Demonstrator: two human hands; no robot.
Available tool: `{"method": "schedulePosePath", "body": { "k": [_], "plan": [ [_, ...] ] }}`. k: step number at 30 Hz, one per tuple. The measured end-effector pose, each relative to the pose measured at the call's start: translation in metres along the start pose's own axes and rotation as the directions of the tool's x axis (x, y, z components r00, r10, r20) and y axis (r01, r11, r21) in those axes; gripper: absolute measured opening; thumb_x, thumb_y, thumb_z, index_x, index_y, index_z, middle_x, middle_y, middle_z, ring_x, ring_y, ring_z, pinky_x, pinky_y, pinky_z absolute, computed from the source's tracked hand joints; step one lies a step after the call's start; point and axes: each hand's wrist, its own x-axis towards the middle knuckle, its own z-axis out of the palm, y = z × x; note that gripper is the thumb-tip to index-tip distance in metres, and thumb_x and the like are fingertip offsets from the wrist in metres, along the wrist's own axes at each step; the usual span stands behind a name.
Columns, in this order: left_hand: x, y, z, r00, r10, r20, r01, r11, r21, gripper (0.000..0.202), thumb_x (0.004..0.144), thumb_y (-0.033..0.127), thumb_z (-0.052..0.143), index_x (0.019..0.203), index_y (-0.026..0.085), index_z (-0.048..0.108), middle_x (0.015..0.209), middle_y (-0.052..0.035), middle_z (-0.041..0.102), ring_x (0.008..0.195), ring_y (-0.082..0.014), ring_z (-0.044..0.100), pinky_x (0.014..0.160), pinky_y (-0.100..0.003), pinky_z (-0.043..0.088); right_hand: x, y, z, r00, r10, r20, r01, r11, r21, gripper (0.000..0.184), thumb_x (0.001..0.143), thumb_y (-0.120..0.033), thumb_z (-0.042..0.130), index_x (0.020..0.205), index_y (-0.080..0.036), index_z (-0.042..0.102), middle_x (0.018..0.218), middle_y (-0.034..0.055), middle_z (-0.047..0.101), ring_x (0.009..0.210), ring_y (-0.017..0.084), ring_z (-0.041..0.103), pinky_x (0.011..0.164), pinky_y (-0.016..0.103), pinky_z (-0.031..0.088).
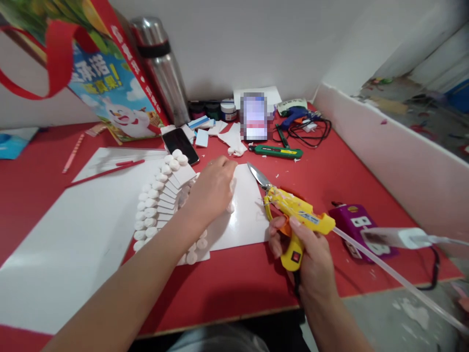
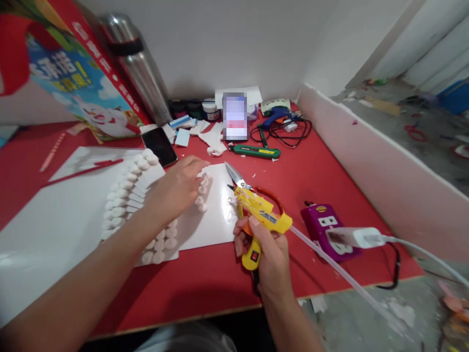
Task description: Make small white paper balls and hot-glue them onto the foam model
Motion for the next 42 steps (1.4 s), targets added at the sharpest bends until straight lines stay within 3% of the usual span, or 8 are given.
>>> {"method": "schedulePosePath", "body": {
  "k": [11,18,21,24,27,30,37,42],
  "plan": [
    [0.015,0.007,0.013,0.99,-0.027,0.14,0.002,0.984,0.176,0.013,0.091,0.007,0.052,0.092,0.012,0.064,0.088,-0.013,0.067,0.087,-0.027,0.065,0.079,-0.038,0.052,0.002,0.002,-0.004,0.999,0.034,0.016,-0.035,0.998,0.047,0.028,0.09,-0.042,0.07,0.082,-0.015,0.071,0.075,0.0043,0.068,0.047,0.01,0.055,0.045,0.023,0.042],
    [-0.008,0.003,-0.021,0.998,-0.057,-0.033,0.048,0.973,-0.227,0.011,0.092,0.017,0.062,0.103,0.016,0.067,0.098,-0.0074,0.07,0.084,-0.0197,0.065,0.079,-0.035,0.053,0.002,0.003,-0.005,1.0,0.009,0.021,-0.01,1.0,0.02,0.027,0.091,-0.041,0.068,0.082,-0.016,0.071,0.076,0.004,0.068,0.048,0.01,0.055,0.046,0.024,0.042],
    [-0.043,-0.004,-0.037,0.976,-0.212,-0.052,0.124,0.736,-0.666,0.018,0.094,0.028,0.067,0.108,0.019,0.073,0.09,-0.0037,0.072,0.077,-0.0151,0.067,0.071,-0.028,0.056,0.002,0.003,-0.005,1.0,-0.008,0.028,0.008,1.0,0.01,0.026,0.092,-0.04,0.067,0.083,-0.016,0.071,0.075,0.0038,0.067,0.048,0.01,0.055,0.046,0.024,0.042],
    [-0.087,-0.014,-0.041,0.876,-0.479,0.052,0.256,0.371,-0.892,0.017,0.088,0.03,0.077,0.101,0.02,0.077,0.091,-0.0037,0.074,0.075,-0.0128,0.07,0.067,-0.023,0.059,-0.002,0.001,-0.006,0.999,-0.003,0.037,0.003,1.0,-0.011,0.026,0.092,-0.04,0.068,0.083,-0.016,0.073,0.075,0.0043,0.067,0.049,0.01,0.054,0.048,0.025,0.042],
    [-0.127,-0.019,-0.035,0.779,-0.551,0.301,0.354,-0.01,-0.935,0.021,0.08,0.025,0.085,0.1,0.02,0.078,0.094,-0.0044,0.077,0.079,-0.0137,0.074,0.073,-0.023,0.062,-0.012,-0.004,-0.003,0.996,0.008,0.088,-0.001,0.997,-0.083,0.024,0.091,-0.039,0.07,0.086,-0.016,0.076,0.08,0.0058,0.07,0.049,0.011,0.056,0.051,0.027,0.046],
    [-0.152,-0.016,-0.024,0.743,-0.497,0.447,0.373,-0.246,-0.894,0.024,0.079,0.022,0.087,0.102,0.021,0.079,0.096,-0.0053,0.079,0.076,-0.0114,0.073,0.073,-0.02,0.062,-0.027,-0.01,0.006,0.993,0.038,0.108,-0.023,0.989,-0.144,0.021,0.089,-0.038,0.073,0.089,-0.017,0.078,0.087,0.0078,0.074,0.049,0.012,0.056,0.054,0.03,0.048],
    [-0.15,-0.007,-0.009,0.78,-0.376,0.5,0.333,-0.426,-0.841,0.024,0.084,0.024,0.083,0.107,0.019,0.078,0.085,-0.0044,0.077,0.078,-0.0098,0.071,0.076,-0.018,0.059,-0.051,-0.015,0.025,0.961,0.225,0.16,-0.187,0.957,-0.222,0.029,0.081,-0.043,0.08,0.093,-0.017,0.08,0.067,0.0055,0.069,0.051,0.015,0.056,0.054,0.03,0.044],
    [-0.147,-0.012,-0.008,0.744,-0.407,0.531,0.323,-0.476,-0.818,0.024,0.08,0.022,0.087,0.102,0.018,0.078,0.086,-0.0043,0.077,0.08,-0.0114,0.074,0.078,-0.019,0.06,-0.055,-0.018,0.029,0.93,0.313,0.195,-0.246,0.921,-0.303,0.033,0.082,-0.047,0.079,0.087,-0.014,0.077,0.069,0.0069,0.068,0.052,0.013,0.053,0.052,0.028,0.041]
  ]
}}
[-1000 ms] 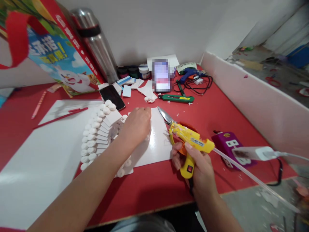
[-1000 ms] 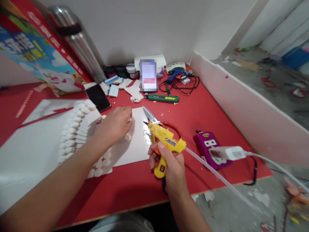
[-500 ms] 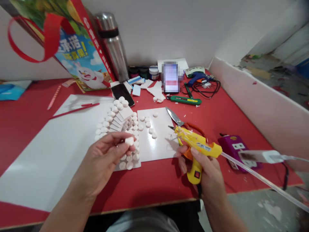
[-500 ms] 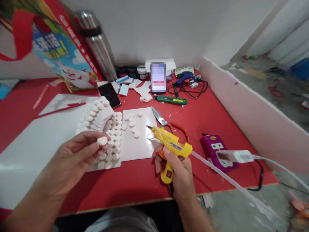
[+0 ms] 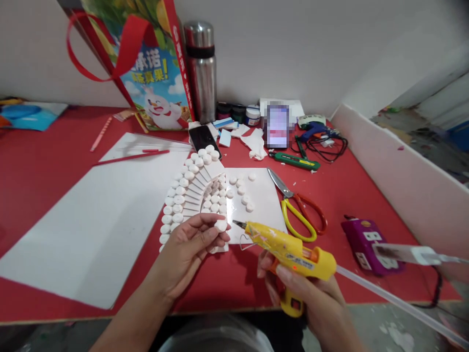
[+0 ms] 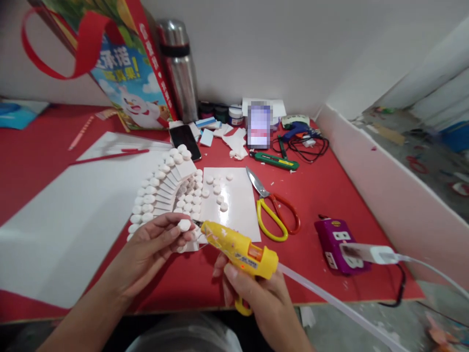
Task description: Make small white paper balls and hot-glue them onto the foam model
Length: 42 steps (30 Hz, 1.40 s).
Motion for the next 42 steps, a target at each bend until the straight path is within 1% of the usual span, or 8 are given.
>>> {"method": "schedulePosePath", "body": {
  "k": [4,7,11,16,24,32,36,42],
  "plan": [
    [0.001,-0.001,-0.001,0.999,-0.021,-0.031,0.02,0.999,-0.025,0.027,0.079,0.021,0.088,0.103,0.016,0.078,0.084,-0.0044,0.077,0.078,-0.0113,0.074,0.076,-0.019,0.06,0.0,-0.006,0.004,0.999,0.0,0.039,0.003,0.998,-0.071,0.04,0.083,-0.05,0.077,0.068,-0.014,0.07,0.067,0.0061,0.064,0.056,0.013,0.053,0.055,0.027,0.04],
    [0.003,-0.001,0.001,0.999,-0.026,-0.024,0.025,0.999,-0.048,0.027,0.078,0.021,0.088,0.102,0.016,0.078,0.082,-0.0039,0.077,0.075,-0.0111,0.074,0.075,-0.018,0.06,-0.001,-0.007,0.004,0.999,0.042,0.023,-0.04,0.995,-0.09,0.046,0.081,-0.054,0.077,0.06,-0.016,0.064,0.062,0.0055,0.061,0.058,0.015,0.054,0.056,0.029,0.041],
    [0.004,-0.001,0.005,1.0,-0.025,-0.013,0.024,0.997,-0.075,0.027,0.075,0.023,0.091,0.098,0.017,0.078,0.082,-0.0036,0.077,0.073,-0.0111,0.074,0.073,-0.019,0.061,-0.004,-0.004,0.0,1.0,0.028,0.002,-0.027,0.991,-0.128,0.046,0.082,-0.055,0.074,0.06,-0.017,0.064,0.06,0.006,0.061,0.056,0.017,0.055,0.056,0.03,0.042],
    [0.005,-0.002,0.005,0.999,-0.038,0.0,0.038,0.996,-0.077,0.028,0.075,0.023,0.091,0.098,0.016,0.077,0.083,-0.0037,0.078,0.073,-0.0107,0.074,0.073,-0.018,0.06,-0.006,0.001,-0.005,0.999,0.029,0.015,-0.026,0.982,-0.188,0.049,0.087,-0.057,0.069,0.059,-0.018,0.063,0.059,0.0068,0.061,0.058,0.019,0.055,0.059,0.033,0.042],
    [0.006,-0.003,0.006,0.998,-0.042,0.036,0.045,0.995,-0.087,0.027,0.076,0.021,0.09,0.1,0.015,0.077,0.079,-0.0034,0.077,0.074,-0.0106,0.074,0.073,-0.017,0.06,-0.005,0.002,-0.008,0.998,0.057,0.039,-0.046,0.968,-0.247,0.054,0.09,-0.06,0.065,0.056,-0.018,0.062,0.058,0.0066,0.059,0.058,0.018,0.053,0.059,0.034,0.04],
    [0.006,-0.002,0.007,0.997,-0.045,0.066,0.05,0.997,-0.066,0.027,0.078,0.023,0.088,0.102,0.016,0.077,0.081,-0.0039,0.078,0.075,-0.0109,0.074,0.076,-0.018,0.06,-0.006,0.004,-0.006,0.998,0.052,0.03,-0.042,0.96,-0.279,0.056,0.091,-0.06,0.063,0.055,-0.018,0.06,0.058,0.0061,0.057,0.056,0.017,0.051,0.058,0.034,0.039],
    [0.006,-0.001,0.007,0.997,-0.047,0.069,0.051,0.996,-0.066,0.027,0.078,0.022,0.088,0.102,0.016,0.077,0.083,-0.0043,0.078,0.075,-0.0106,0.074,0.074,-0.017,0.059,-0.005,0.003,-0.006,0.999,0.049,0.022,-0.04,0.957,-0.286,0.056,0.092,-0.06,0.063,0.055,-0.018,0.059,0.057,0.0051,0.055,0.055,0.017,0.049,0.057,0.033,0.037],
    [0.006,-0.001,0.007,0.998,-0.041,0.041,0.045,0.994,-0.104,0.027,0.075,0.021,0.091,0.097,0.016,0.077,0.081,-0.003,0.077,0.075,-0.0102,0.073,0.074,-0.017,0.059,-0.006,0.003,-0.006,0.998,0.061,0.029,-0.049,0.946,-0.319,0.059,0.093,-0.062,0.059,0.054,-0.018,0.057,0.057,0.0036,0.052,0.056,0.016,0.049,0.058,0.033,0.036]
  ]
}}
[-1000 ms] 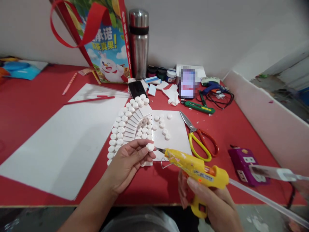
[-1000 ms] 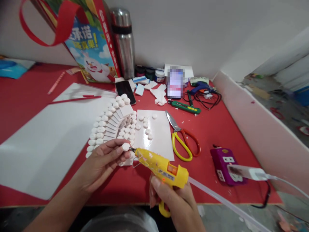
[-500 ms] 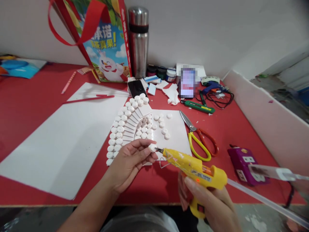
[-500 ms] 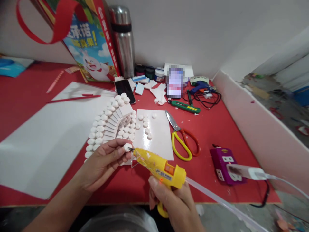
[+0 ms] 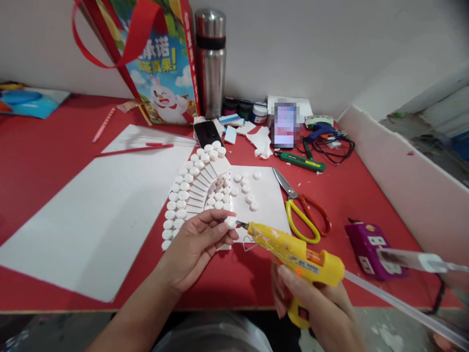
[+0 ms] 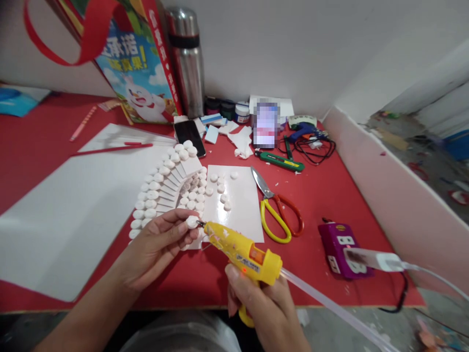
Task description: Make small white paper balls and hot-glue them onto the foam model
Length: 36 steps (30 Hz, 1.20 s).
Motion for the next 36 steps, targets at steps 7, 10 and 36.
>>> {"method": "schedulePosePath", "body": {
  "k": [7,10,36],
  "plan": [
    [0.001,0.001,0.003,1.0,0.006,-0.019,-0.006,1.0,0.003,0.028,0.075,0.018,0.09,0.099,0.015,0.076,0.079,-0.0026,0.076,0.075,-0.0108,0.073,0.073,-0.018,0.059,-0.002,-0.001,0.0,1.0,-0.015,-0.018,0.015,1.0,0.012,0.052,0.091,-0.058,0.065,0.059,-0.018,0.058,0.055,0.0029,0.053,0.052,0.016,0.049,0.053,0.032,0.035],
    [0.0,0.001,0.005,1.0,0.012,-0.017,-0.012,1.0,-0.008,0.029,0.073,0.018,0.091,0.097,0.015,0.076,0.077,-0.0022,0.075,0.074,-0.0106,0.073,0.073,-0.018,0.059,-0.002,-0.001,0.001,0.999,-0.03,-0.021,0.03,1.0,0.002,0.05,0.091,-0.058,0.065,0.061,-0.019,0.059,0.053,0.0032,0.053,0.052,0.017,0.05,0.053,0.033,0.036],
    [-0.039,-0.007,-0.015,0.727,0.549,0.412,-0.479,-0.023,0.877,0.018,0.087,0.017,0.074,0.104,0.023,0.075,0.104,-0.0075,0.076,0.094,-0.0211,0.072,0.086,-0.028,0.057,0.05,0.008,0.001,0.988,-0.148,-0.05,0.154,0.857,0.493,0.035,0.089,-0.042,0.066,0.066,-0.016,0.061,0.057,-0.0003,0.054,0.038,0.01,0.049,0.04,0.024,0.033]
  ]
}}
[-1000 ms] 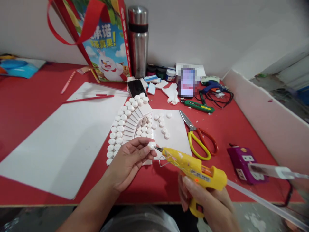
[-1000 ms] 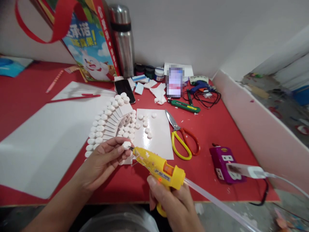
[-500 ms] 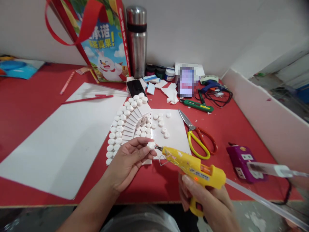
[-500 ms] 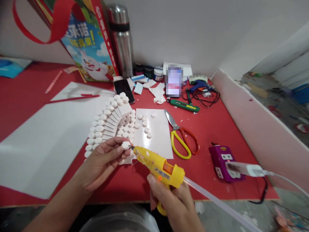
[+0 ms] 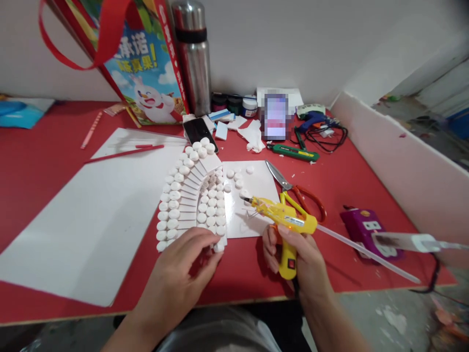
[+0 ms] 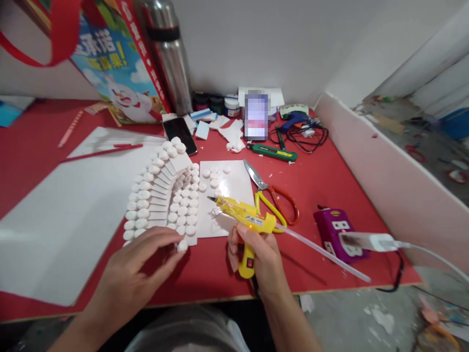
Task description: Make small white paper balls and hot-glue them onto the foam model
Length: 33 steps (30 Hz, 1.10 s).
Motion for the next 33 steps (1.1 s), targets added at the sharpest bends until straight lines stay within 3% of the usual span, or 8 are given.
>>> {"method": "schedulePosePath", "body": {
  "k": [3,9,14,23,29,33],
  "plan": [
    [-0.002,-0.003,0.008,0.967,0.255,0.024,-0.251,0.929,0.272,0.025,0.09,0.012,0.067,0.114,0.019,0.068,0.104,-0.0101,0.074,0.097,-0.0228,0.07,0.092,-0.033,0.056,0.002,0.003,-0.002,1.0,-0.01,0.005,0.009,1.0,0.011,0.034,0.089,-0.041,0.066,0.067,-0.015,0.061,0.058,-0.0002,0.055,0.038,0.01,0.05,0.041,0.023,0.034],
    [0.007,-0.003,0.015,0.911,0.386,0.142,-0.403,0.767,0.499,0.014,0.094,0.01,0.062,0.108,0.012,0.063,0.094,-0.0111,0.071,0.088,-0.0246,0.066,0.08,-0.037,0.054,0.001,0.003,-0.006,0.999,-0.005,0.033,0.003,0.999,0.047,0.034,0.088,-0.04,0.067,0.066,-0.015,0.062,0.058,0.0,0.055,0.039,0.011,0.052,0.041,0.024,0.035],
    [0.009,-0.001,0.016,0.907,0.368,0.206,-0.416,0.706,0.573,0.003,0.094,0.014,0.063,0.093,0.011,0.065,0.085,-0.011,0.067,0.085,-0.0273,0.063,0.081,-0.043,0.053,0.002,0.003,-0.007,0.999,0.006,0.039,-0.008,0.999,0.049,0.033,0.087,-0.041,0.069,0.067,-0.015,0.063,0.058,0.0002,0.055,0.038,0.011,0.052,0.041,0.024,0.034],
    [0.015,0.0,0.016,0.927,0.292,0.235,-0.374,0.701,0.607,0.017,0.097,0.02,0.061,0.08,0.015,0.064,0.079,-0.0085,0.061,0.08,-0.0257,0.057,0.076,-0.042,0.05,0.001,0.004,-0.008,1.0,0.008,0.03,-0.008,1.0,0.016,0.033,0.086,-0.042,0.07,0.067,-0.016,0.062,0.058,0.0004,0.057,0.038,0.011,0.052,0.041,0.025,0.034],
    [0.015,0.0,0.009,0.928,0.305,0.216,-0.374,0.762,0.529,0.012,0.096,0.024,0.066,0.091,0.013,0.064,0.086,-0.0091,0.061,0.088,-0.0262,0.058,0.083,-0.043,0.05,0.0,0.002,-0.007,0.999,0.006,0.04,-0.007,1.0,0.016,0.031,0.086,-0.041,0.069,0.067,-0.016,0.064,0.059,0.0,0.057,0.039,0.011,0.052,0.041,0.025,0.034],
    [0.01,-0.004,0.001,0.937,0.307,0.166,-0.349,0.84,0.416,0.011,0.093,0.015,0.069,0.102,0.012,0.065,0.099,-0.0093,0.061,0.095,-0.0229,0.057,0.088,-0.037,0.049,0.0,0.002,-0.007,0.999,0.01,0.037,-0.01,1.0,0.009,0.031,0.086,-0.041,0.069,0.069,-0.016,0.064,0.06,0.0006,0.058,0.039,0.011,0.052,0.041,0.025,0.035]
  ]
}}
